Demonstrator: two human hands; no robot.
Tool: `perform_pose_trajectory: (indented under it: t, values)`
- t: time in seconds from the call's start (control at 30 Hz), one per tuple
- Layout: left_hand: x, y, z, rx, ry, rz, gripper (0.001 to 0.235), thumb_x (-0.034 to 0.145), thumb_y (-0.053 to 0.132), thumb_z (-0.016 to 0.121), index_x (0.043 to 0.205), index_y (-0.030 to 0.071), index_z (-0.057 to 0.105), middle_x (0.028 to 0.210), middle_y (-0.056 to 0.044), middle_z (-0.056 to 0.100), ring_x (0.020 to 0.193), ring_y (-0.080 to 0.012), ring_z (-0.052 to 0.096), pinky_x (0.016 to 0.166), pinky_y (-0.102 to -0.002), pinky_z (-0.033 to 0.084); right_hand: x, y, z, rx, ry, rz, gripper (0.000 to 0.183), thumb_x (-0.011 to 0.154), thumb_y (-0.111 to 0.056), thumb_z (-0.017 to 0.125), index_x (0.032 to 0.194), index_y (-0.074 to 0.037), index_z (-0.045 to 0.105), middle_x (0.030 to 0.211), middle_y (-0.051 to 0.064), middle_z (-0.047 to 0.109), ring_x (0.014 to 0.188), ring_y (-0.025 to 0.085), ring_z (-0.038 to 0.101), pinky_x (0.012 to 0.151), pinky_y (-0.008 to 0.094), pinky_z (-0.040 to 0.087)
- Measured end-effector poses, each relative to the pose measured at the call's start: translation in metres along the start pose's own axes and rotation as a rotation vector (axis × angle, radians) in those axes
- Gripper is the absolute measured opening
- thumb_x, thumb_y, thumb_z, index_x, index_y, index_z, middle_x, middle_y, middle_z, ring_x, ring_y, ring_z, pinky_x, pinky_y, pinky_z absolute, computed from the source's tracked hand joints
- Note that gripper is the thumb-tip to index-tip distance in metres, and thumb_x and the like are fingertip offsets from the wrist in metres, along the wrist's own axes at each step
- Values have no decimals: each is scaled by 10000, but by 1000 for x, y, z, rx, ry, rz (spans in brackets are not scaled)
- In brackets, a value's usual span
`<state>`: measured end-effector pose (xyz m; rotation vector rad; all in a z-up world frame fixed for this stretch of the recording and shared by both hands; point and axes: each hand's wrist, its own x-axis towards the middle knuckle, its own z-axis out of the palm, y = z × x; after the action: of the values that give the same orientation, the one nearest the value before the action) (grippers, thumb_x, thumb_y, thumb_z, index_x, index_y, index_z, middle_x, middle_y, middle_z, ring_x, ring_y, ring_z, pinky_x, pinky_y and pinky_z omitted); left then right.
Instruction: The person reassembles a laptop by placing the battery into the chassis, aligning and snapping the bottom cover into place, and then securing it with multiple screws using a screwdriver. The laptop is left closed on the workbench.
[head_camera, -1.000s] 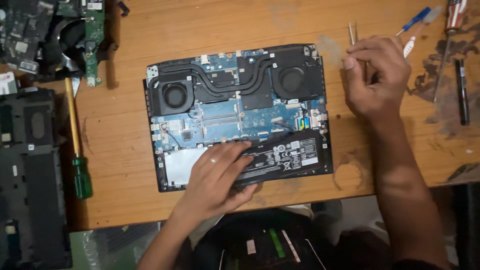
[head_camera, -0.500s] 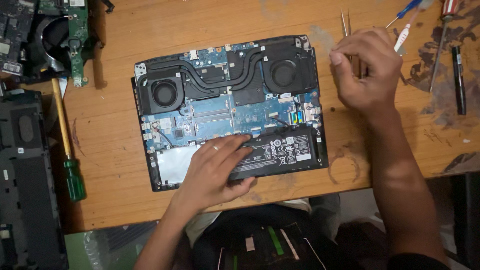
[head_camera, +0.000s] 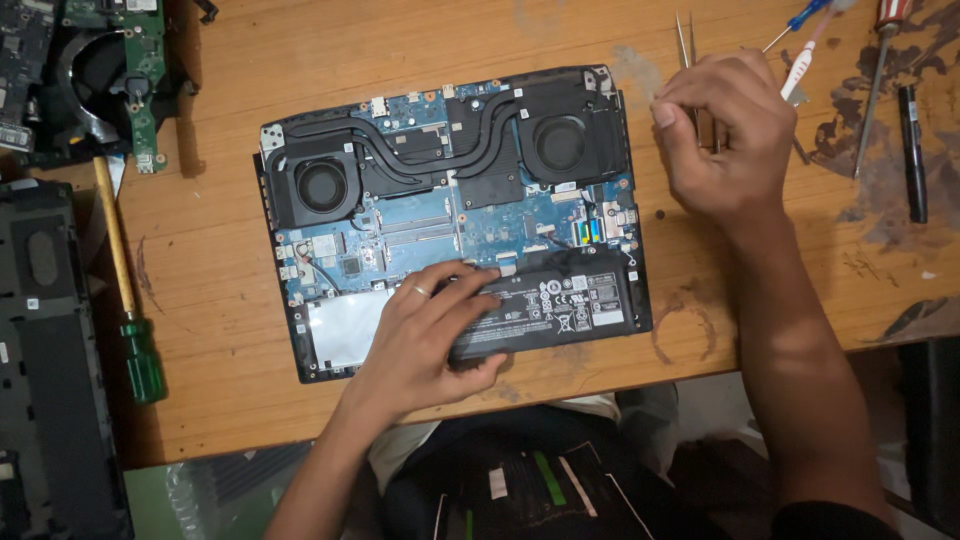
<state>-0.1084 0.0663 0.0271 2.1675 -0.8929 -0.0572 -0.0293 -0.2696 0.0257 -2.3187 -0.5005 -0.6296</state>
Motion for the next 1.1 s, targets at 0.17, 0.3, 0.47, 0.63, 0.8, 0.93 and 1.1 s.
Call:
perform_pose_trajectory:
  t: [0.17, 0.3, 0.47, 0.63, 0.8, 0.93, 1.1]
  values:
    - [1, -1, -1, -43, 4, -22, 499, 704, 313, 845, 1089, 32, 697, 1314, -97, 680, 1225, -323, 602, 984, -477, 498, 1, 1, 0, 0, -5, -9, 89, 1030, 37, 691, 950, 2, 681, 990, 101, 707, 963, 239, 619, 864, 339, 483]
    - [2, -2, 1, -29, 4, -36, 526, 687, 315, 843, 1101, 23, 701, 1301, -104, 682, 1217, -324, 601, 983, -498, 490, 0, 3, 0, -10, -10, -9, 95, 1037, 32, 687, 948, -1, 682, 993, 100, 711, 966, 245, 617, 869, 339, 482]
    - [1, -3, 3, -11, 8, -32, 530, 701, 315, 842, 1125, 26, 706, 1311, -107, 675, 1233, -325, 591, 994, -504, 483, -1, 4, 1, -9, -26, -25, 87, 1045, 18, 692, 959, 2, 687, 993, 100, 708, 953, 237, 623, 867, 340, 480]
    - [2, -3, 4, -12, -10, -40, 532, 729, 318, 823, 1152, 17, 702, 1338, -105, 662, 1242, -325, 579, 1018, -488, 467, 4, 1, -4, 39, -198, -18, 80, 1017, -35, 741, 945, -31, 706, 933, 81, 714, 920, 214, 642, 818, 333, 499]
    - [0, -1, 5, 102, -32, -11, 524, 754, 329, 806, 1159, 16, 694, 1354, -107, 627, 1248, -320, 547, 1094, -523, 376, 7, -14, -10, 62, -345, -40, 81, 961, -55, 780, 972, -32, 702, 967, 84, 717, 1006, 262, 664, 868, 364, 529]
    - [0, 1, 5, 119, -52, -37, 537, 773, 327, 797, 1193, 15, 680, 1373, -105, 610, 1253, -327, 539, 1092, -520, 377, 12, -26, -13, 77, -383, -45, 110, 932, -68, 801, 974, -36, 704, 1000, 86, 713, 1043, 276, 669, 892, 389, 535]
    - [-2, 6, 4, 58, -82, -115, 550, 773, 305, 821, 1221, 19, 679, 1419, -99, 600, 1299, -327, 524, 1088, -502, 369, 19, -39, -16, 111, -455, -79, 188, 880, -140, 827, 993, -39, 716, 1017, 98, 712, 1045, 283, 669, 914, 403, 538]
